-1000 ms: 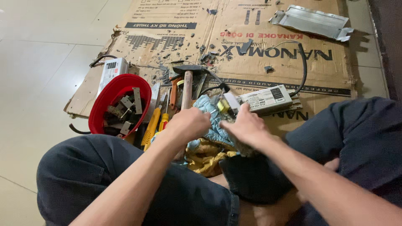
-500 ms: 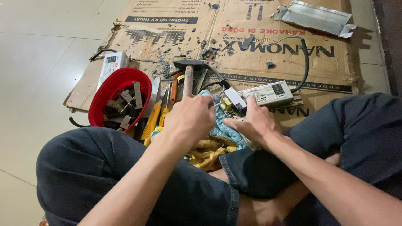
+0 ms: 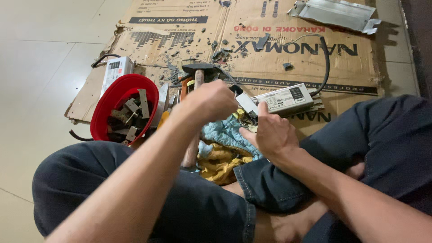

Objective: The person sits on the floor and uses a hammer and chisel to break apart a white electronic power supply unit. They repeatedly strike the device to separate the casing and internal components, then use their hands to pull apart the circuit board and remove smaller parts.

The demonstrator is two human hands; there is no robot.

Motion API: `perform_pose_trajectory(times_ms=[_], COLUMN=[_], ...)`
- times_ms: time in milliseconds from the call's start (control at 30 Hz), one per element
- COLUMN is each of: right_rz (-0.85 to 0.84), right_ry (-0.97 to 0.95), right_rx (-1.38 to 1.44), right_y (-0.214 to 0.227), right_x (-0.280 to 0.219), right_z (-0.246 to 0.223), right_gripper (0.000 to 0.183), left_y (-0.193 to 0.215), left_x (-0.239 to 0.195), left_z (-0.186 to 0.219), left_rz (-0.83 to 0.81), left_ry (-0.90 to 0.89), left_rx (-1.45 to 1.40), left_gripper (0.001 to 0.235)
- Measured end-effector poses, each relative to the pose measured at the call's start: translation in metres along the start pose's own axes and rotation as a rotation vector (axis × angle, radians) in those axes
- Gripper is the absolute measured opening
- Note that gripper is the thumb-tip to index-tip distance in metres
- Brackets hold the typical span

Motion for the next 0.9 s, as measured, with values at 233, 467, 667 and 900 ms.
perform_pose_trajectory(times_ms=[233, 467, 667, 900], right_rz=[0.016, 0.089, -0.065, -0.182], right_ry=[0.035, 0.031, -0.225, -0.068], right_rx=[-0.098, 0.011, 0.185, 0.101], right_y=[0.012, 0.002, -0.033, 0.009], right_x=[-0.001, 0.005, 0.03, 0.004], right_z=[-0.004, 0.003, 0.034, 0.001], right_gripper=[0.093, 0.086, 0.055, 0.041], left_y=[0.007, -0.027, -0.06, -0.152], left_x=[0.029, 0.055, 0.011, 0.007], left_z=[0.011, 0.054, 0.09, 0.068], left_rz=[-0.045, 0.17, 0.027, 0.247], left_ry=[-0.054, -0.252, -0.067, -0.136], left_rx=[0.123, 0.441, 0.57, 0.712], left_gripper=[0.027, 0.037, 0.035, 0.026])
Point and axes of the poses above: each hand's wrist, its own x-axis towards the middle knuckle, its own y-axis out of the back of the hand, z = x × y, the point moved 3 cm from there along x, towards the middle knuckle, and after that the axes turned 4 degrees about x, right-handed, at the moved point
